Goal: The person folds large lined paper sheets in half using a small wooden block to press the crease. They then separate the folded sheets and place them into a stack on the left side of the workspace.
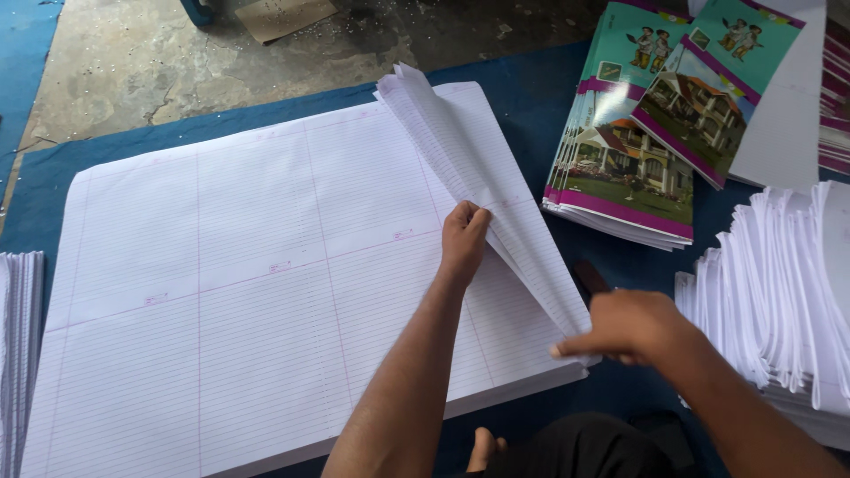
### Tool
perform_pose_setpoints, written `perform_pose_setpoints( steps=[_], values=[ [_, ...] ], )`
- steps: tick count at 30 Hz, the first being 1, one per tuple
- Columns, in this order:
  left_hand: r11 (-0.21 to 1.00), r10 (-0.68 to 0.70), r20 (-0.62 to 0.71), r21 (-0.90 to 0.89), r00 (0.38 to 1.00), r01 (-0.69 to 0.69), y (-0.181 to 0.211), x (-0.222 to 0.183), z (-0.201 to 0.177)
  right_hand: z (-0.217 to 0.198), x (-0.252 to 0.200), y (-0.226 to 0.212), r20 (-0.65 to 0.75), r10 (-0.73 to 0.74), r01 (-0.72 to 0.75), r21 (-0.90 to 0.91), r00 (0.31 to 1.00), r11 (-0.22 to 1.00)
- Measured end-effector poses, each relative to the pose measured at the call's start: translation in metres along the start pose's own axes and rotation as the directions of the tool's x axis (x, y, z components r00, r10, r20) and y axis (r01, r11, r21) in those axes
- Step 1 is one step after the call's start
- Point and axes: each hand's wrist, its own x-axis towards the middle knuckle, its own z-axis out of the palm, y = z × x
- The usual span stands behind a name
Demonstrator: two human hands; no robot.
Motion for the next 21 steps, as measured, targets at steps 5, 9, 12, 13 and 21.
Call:
perform_pose_setpoints(
  steps=[5, 9, 12, 13, 21],
  values=[
    [0.998, 0.042, -0.02, -0.037, 0.999, -0.043, -0.002, 0.001, 0.0, -0.029, 0.025, -0.025, -0.32, 0.022, 0.088, 0.327, 0.947, 0.941],
    [0.995, 0.038, -0.023, -0.091, 0.999, -0.04, -0.003, 0.001, -0.001, -0.032, 0.05, -0.044, -0.48, -0.013, 0.228, 0.394, 0.877, 0.89],
    [0.992, 0.02, -0.021, -0.12, 1.0, -0.022, -0.003, 0.001, -0.002, -0.035, 0.055, -0.055, -0.443, -0.041, 0.262, 0.45, 0.895, 0.853],
    [0.992, 0.014, -0.021, -0.126, 1.0, -0.017, -0.003, 0.001, -0.001, -0.034, 0.054, -0.06, -0.441, -0.023, 0.262, 0.489, 0.897, 0.832],
    [0.967, 0.018, -0.04, -0.255, 0.999, -0.027, 0.003, 0.001, 0.001, -0.03, 0.036, -0.067, -0.501, 0.054, 0.306, 0.607, 0.864, 0.733]
  ],
)
